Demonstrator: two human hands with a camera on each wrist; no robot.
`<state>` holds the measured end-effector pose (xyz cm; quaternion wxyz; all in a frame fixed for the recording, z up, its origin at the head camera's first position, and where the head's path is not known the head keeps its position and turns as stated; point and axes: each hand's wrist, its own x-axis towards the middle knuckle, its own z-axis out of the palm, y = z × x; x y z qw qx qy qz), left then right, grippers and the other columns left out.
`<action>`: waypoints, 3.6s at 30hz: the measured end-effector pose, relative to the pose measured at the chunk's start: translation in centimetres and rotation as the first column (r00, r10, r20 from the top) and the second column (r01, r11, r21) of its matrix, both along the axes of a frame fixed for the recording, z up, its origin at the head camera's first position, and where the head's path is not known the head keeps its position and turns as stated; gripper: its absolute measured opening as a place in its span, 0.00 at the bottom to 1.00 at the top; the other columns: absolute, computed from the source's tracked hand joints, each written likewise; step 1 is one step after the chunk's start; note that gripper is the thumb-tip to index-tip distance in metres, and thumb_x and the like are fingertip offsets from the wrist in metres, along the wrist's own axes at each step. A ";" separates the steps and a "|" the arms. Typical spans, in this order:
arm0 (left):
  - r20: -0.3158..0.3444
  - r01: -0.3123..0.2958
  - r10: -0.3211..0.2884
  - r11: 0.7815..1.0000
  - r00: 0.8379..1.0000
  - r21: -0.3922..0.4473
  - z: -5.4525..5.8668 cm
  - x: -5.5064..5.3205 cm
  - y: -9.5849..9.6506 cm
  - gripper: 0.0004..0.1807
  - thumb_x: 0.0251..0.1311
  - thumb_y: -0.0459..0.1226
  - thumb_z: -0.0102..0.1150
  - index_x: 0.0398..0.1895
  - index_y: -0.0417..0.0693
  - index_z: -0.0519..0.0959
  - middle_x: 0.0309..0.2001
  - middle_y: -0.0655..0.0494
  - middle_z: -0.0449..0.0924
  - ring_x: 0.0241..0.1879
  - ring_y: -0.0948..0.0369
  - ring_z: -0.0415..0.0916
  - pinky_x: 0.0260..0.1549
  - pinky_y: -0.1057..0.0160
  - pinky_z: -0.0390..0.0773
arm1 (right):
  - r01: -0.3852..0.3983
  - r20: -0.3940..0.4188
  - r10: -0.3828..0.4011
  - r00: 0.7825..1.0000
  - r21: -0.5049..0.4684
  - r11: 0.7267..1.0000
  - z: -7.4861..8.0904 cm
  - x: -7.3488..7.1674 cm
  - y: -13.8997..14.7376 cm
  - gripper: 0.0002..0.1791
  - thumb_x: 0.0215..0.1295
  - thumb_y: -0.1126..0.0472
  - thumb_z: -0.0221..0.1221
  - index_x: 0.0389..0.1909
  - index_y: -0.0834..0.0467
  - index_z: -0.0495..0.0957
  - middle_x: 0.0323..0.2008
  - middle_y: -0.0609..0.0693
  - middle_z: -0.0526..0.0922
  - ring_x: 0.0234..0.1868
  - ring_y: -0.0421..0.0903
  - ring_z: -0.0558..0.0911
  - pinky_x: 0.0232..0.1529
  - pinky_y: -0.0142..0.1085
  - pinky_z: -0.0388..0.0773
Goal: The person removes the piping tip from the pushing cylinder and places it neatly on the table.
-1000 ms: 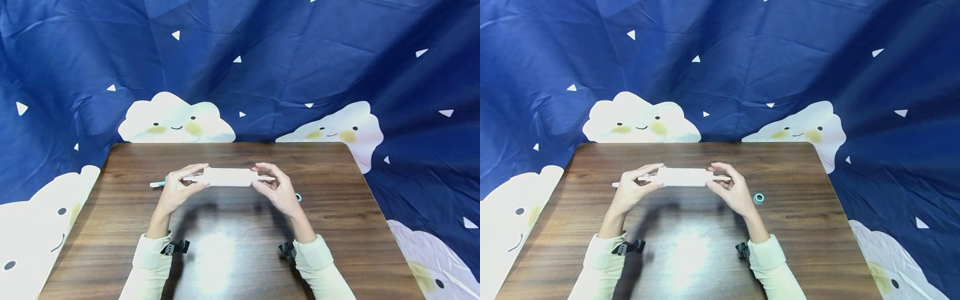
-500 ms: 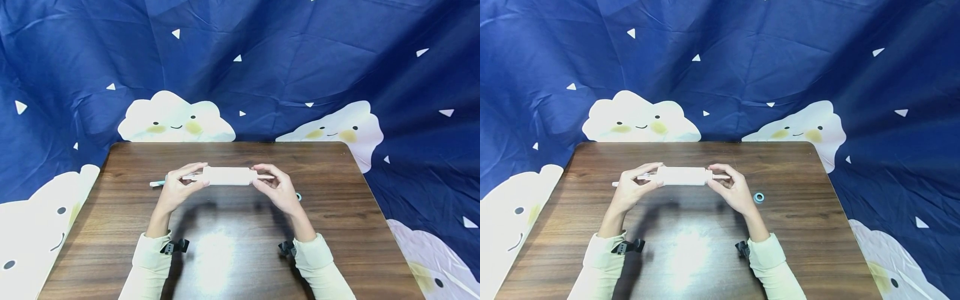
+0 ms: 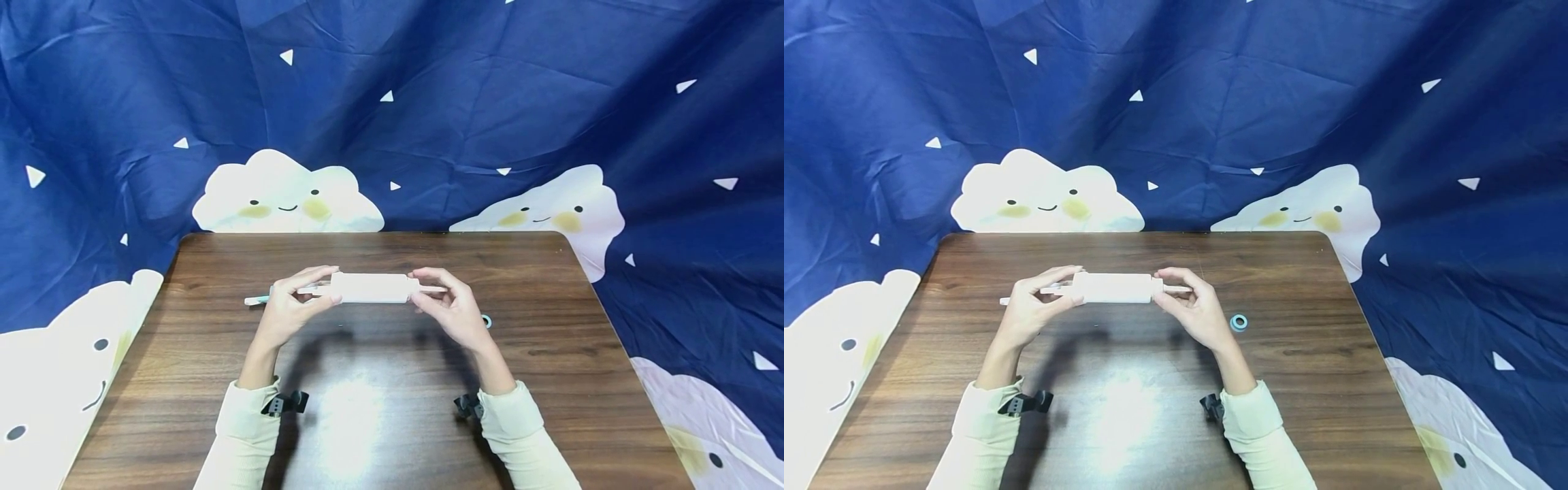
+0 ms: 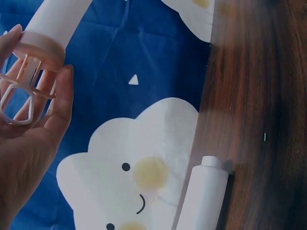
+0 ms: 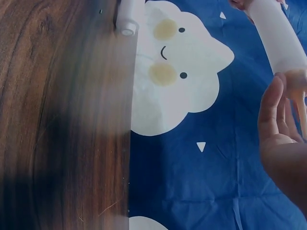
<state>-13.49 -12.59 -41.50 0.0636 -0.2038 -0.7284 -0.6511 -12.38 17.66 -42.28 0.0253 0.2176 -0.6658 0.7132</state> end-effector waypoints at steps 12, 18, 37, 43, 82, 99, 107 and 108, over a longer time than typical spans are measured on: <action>0.015 -0.012 0.012 1.000 1.000 -0.019 0.7 0.5 0.3 0.24 0.53 0.22 0.71 0.56 0.36 0.83 0.56 0.41 0.82 0.51 0.63 0.81 0.41 0.71 0.81 | 0.006 0.018 -0.006 1.000 -0.001 1.000 0.1 0.1 0.0 0.20 0.64 0.78 0.61 0.57 0.74 0.74 0.55 0.69 0.79 0.48 0.47 0.86 0.40 0.38 0.85; 0.015 -0.018 0.018 1.000 1.000 -0.026 2.5 1.3 0.7 0.23 0.53 0.22 0.71 0.54 0.32 0.83 0.54 0.39 0.82 0.49 0.66 0.80 0.41 0.72 0.80 | 0.011 0.045 -0.012 0.999 0.012 1.000 0.0 0.1 0.0 0.16 0.71 0.74 0.57 0.56 0.76 0.73 0.46 0.64 0.83 0.39 0.47 0.87 0.35 0.41 0.86; 0.044 -0.020 0.021 1.000 0.999 -0.023 2.7 1.5 0.4 0.22 0.54 0.23 0.71 0.55 0.34 0.83 0.56 0.41 0.82 0.52 0.65 0.79 0.43 0.71 0.80 | -0.011 0.053 0.011 0.999 0.013 1.000 0.2 0.1 0.0 0.18 0.68 0.75 0.60 0.57 0.73 0.73 0.56 0.70 0.79 0.43 0.48 0.87 0.35 0.37 0.85; 0.034 -0.011 0.012 1.000 0.999 -0.017 1.1 0.6 0.0 0.23 0.55 0.25 0.72 0.56 0.34 0.82 0.56 0.46 0.82 0.53 0.61 0.80 0.44 0.70 0.81 | 0.005 0.085 -0.008 0.996 0.040 0.999 0.0 0.0 -0.2 0.15 0.71 0.71 0.58 0.56 0.71 0.76 0.50 0.62 0.83 0.38 0.50 0.87 0.34 0.43 0.85; 0.040 -0.045 0.044 0.998 0.998 0.041 0.1 -0.4 -0.9 0.23 0.56 0.27 0.72 0.57 0.44 0.84 0.57 0.41 0.80 0.52 0.58 0.79 0.38 0.67 0.83 | 0.047 0.071 -0.045 0.996 -0.030 0.998 -0.2 0.1 0.9 0.18 0.64 0.78 0.62 0.54 0.76 0.75 0.44 0.54 0.85 0.40 0.44 0.86 0.39 0.38 0.85; 0.061 -0.241 0.243 0.970 0.968 -0.038 1.7 -0.9 -3.0 0.23 0.57 0.27 0.71 0.57 0.34 0.82 0.54 0.42 0.81 0.48 0.64 0.79 0.43 0.69 0.81 | 0.110 0.084 -0.108 0.991 -0.025 0.994 -1.1 -0.1 2.8 0.17 0.65 0.78 0.61 0.53 0.78 0.74 0.36 0.57 0.85 0.36 0.44 0.86 0.35 0.35 0.84; 0.088 -0.302 0.303 0.953 0.949 -0.030 -0.2 -2.5 -4.6 0.24 0.59 0.30 0.71 0.60 0.38 0.81 0.57 0.42 0.80 0.46 0.65 0.80 0.45 0.73 0.79 | 0.132 0.112 -0.133 0.985 0.014 0.991 -2.4 -0.4 3.8 0.17 0.66 0.76 0.62 0.54 0.77 0.75 0.35 0.52 0.86 0.36 0.43 0.86 0.34 0.34 0.83; 0.089 -0.311 0.314 0.949 0.945 -0.048 0.0 -2.6 -4.7 0.24 0.59 0.29 0.71 0.60 0.38 0.81 0.57 0.41 0.79 0.46 0.65 0.80 0.45 0.73 0.78 | 0.136 0.115 -0.138 0.984 0.021 0.990 -2.6 -0.4 3.9 0.17 0.66 0.76 0.62 0.54 0.77 0.75 0.34 0.51 0.87 0.35 0.43 0.86 0.34 0.34 0.83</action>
